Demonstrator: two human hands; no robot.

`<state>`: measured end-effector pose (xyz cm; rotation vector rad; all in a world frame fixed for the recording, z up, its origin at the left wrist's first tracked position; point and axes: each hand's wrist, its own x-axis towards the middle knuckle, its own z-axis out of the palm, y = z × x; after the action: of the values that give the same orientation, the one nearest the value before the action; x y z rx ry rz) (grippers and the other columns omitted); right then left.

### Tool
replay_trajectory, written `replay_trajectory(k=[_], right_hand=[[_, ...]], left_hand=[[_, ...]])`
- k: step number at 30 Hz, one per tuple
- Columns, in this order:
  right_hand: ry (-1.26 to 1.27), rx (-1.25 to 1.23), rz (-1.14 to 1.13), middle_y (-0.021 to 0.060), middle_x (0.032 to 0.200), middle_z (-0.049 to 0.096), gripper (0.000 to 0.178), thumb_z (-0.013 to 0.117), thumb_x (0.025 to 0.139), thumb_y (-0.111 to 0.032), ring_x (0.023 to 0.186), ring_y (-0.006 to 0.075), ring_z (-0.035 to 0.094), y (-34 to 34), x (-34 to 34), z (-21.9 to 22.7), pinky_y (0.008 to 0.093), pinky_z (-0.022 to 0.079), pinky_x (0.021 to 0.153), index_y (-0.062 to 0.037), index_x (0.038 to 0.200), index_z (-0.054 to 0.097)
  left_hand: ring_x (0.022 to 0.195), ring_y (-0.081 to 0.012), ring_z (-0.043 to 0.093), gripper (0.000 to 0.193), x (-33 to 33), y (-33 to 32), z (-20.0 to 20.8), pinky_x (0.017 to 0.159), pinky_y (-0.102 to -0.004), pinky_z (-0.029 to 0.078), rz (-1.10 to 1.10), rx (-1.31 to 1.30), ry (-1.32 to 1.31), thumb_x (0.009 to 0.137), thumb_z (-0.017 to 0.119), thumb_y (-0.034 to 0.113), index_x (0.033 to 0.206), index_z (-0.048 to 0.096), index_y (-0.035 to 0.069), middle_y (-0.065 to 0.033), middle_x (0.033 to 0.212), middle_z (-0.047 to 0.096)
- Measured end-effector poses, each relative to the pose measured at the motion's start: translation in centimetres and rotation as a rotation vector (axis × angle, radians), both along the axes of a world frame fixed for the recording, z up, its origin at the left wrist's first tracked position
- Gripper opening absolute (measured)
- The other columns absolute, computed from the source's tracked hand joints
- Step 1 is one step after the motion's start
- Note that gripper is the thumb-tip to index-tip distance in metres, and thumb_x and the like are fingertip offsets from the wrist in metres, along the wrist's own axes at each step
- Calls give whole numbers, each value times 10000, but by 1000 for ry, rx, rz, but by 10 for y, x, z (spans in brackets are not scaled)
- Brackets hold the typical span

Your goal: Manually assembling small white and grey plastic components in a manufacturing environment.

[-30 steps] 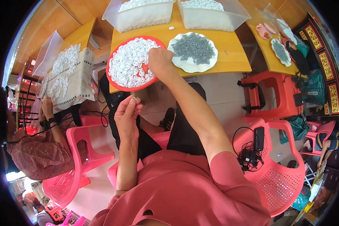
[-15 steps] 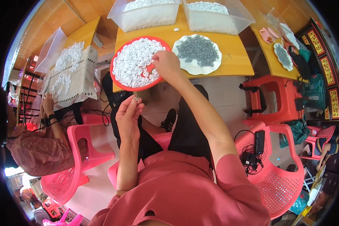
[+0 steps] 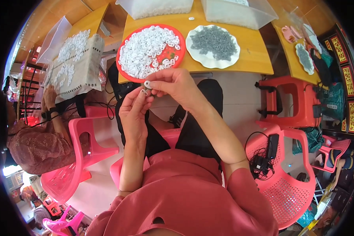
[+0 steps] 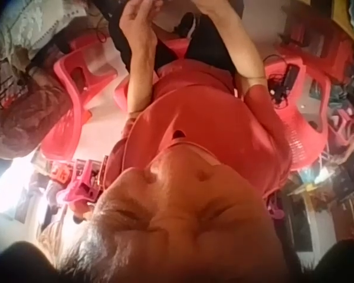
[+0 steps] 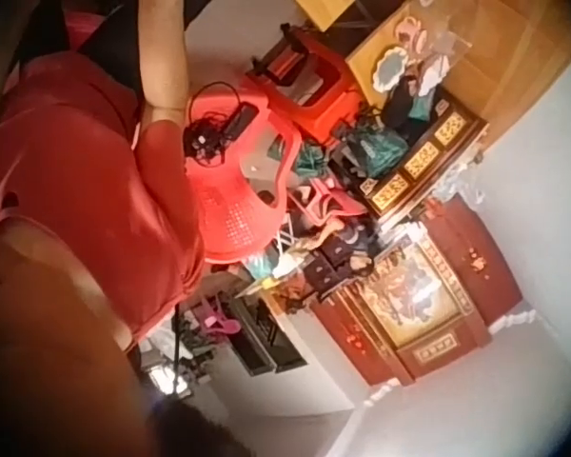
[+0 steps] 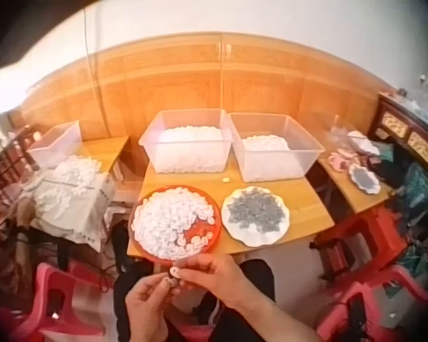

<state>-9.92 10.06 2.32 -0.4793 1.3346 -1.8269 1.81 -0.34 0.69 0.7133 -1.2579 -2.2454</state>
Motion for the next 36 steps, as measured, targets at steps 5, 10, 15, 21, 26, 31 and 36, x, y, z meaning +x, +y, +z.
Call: replay_trajectory(k=[5, 10, 15, 21, 26, 31, 36], right_hand=[[-21, -9, -9, 50, 864, 658, 214, 646, 829, -67, 726, 77, 594, -1, 5, 1, 197, 490, 690, 25, 1022, 642], [-13, -22, -10, 53, 875, 656, 217, 644, 832, -72, 736, 81, 594, -4, 8, 0, 203, 491, 697, 30, 1024, 639], [-25, -20, -7, 56, 878, 655, 221, 645, 833, -77, 733, 82, 591, -5, 9, -3, 205, 491, 696, 32, 1025, 638], [-23, -31, -20, 57, 881, 655, 226, 647, 831, -78, 736, 83, 588, -6, 11, -3, 208, 490, 698, 31, 1028, 638], [-6, -25, -19, 57, 883, 655, 224, 647, 831, -79, 739, 81, 586, -6, 11, -3, 206, 489, 700, 30, 1027, 639], [-333, -93, 36, 55, 909, 646, 252, 629, 840, -84, 735, 95, 596, -5, 8, -8, 247, 509, 727, 30, 1065, 619], [-462, -129, 78, 60, 914, 644, 264, 616, 847, -93, 739, 101, 606, -4, 5, -10, 286, 526, 759, 29, 1081, 608]], left_hand=[[742, -107, 645, 185, 1, 0, 0, 666, -187, 519, 39, -77, 1, 869, 604, 77, 1033, 607, -8, -87, 894, 667], [742, -109, 645, 181, 3, -1, 0, 667, -186, 520, 69, -97, -1, 869, 602, 71, 1031, 605, -11, -89, 894, 666], [725, -116, 644, 184, 4, -2, 2, 664, -194, 488, 101, -68, 6, 859, 619, 70, 1018, 609, -21, -94, 861, 673], [720, -116, 642, 179, 4, -3, 1, 659, -196, 487, 102, -104, -2, 859, 619, 69, 1013, 609, -22, -92, 858, 672], [715, -117, 640, 176, 4, -3, 3, 654, -196, 485, 120, -132, -12, 856, 622, 67, 1008, 609, -20, -89, 854, 671], [711, -117, 643, 169, 5, -2, 7, 650, -195, 485, 116, -113, -8, 855, 621, 63, 1002, 611, -20, -94, 857, 674], [703, -117, 646, 166, 6, -2, 7, 646, -194, 486, 102, -92, 3, 855, 620, 61, 1000, 611, -19, -97, 851, 677]])
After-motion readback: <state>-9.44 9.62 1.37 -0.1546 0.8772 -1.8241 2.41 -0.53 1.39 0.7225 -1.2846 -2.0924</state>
